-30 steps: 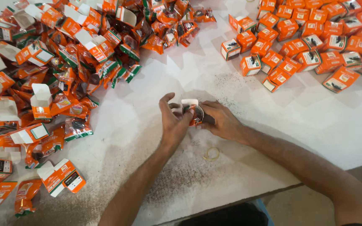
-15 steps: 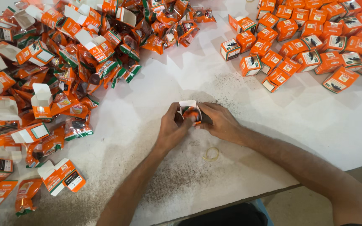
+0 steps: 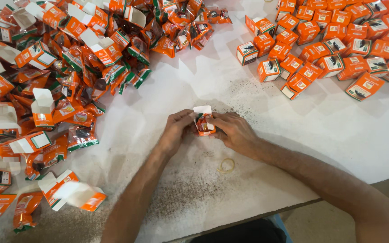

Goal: The person picks up small orange product packets from a pile on the table and places each one into a small open orange box, then sets the filled box aside with other completed boxes. They repeat this packing cycle continuously across the worktable.

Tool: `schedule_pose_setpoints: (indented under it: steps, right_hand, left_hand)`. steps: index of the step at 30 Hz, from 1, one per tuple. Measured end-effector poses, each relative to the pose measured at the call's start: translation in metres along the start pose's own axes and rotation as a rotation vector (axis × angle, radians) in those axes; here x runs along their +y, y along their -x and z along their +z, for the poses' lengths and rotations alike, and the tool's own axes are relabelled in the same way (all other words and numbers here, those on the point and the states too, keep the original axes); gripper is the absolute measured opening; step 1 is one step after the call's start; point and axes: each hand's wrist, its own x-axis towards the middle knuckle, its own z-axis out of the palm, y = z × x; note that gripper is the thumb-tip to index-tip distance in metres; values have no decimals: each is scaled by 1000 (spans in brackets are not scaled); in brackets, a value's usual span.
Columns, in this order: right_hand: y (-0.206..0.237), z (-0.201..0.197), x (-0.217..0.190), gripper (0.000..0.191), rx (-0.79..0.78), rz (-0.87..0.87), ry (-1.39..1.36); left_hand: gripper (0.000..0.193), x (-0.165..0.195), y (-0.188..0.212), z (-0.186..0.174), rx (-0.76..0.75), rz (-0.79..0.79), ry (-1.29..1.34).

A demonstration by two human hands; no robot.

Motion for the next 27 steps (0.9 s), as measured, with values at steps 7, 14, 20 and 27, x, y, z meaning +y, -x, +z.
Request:
schedule_pose_setpoints:
  steps: [7,14,20,27]
  right_hand:
    - [-3,-5,-6,45,24,0,-63]
    - [-1,-5,-3,51,-79,279,-194]
    - [-1,-2,2,56,-26,179,-174]
    - [-1,-6,1,49,-70,162,-85]
  left_hand:
    - [14,-10,-19,11,99,276,-507]
    - [32,-10,19,20,-86,861,-940]
    - [31,-2,24,15,-96,817,-968]
    - [19,0,27,19,-136,909,-1109]
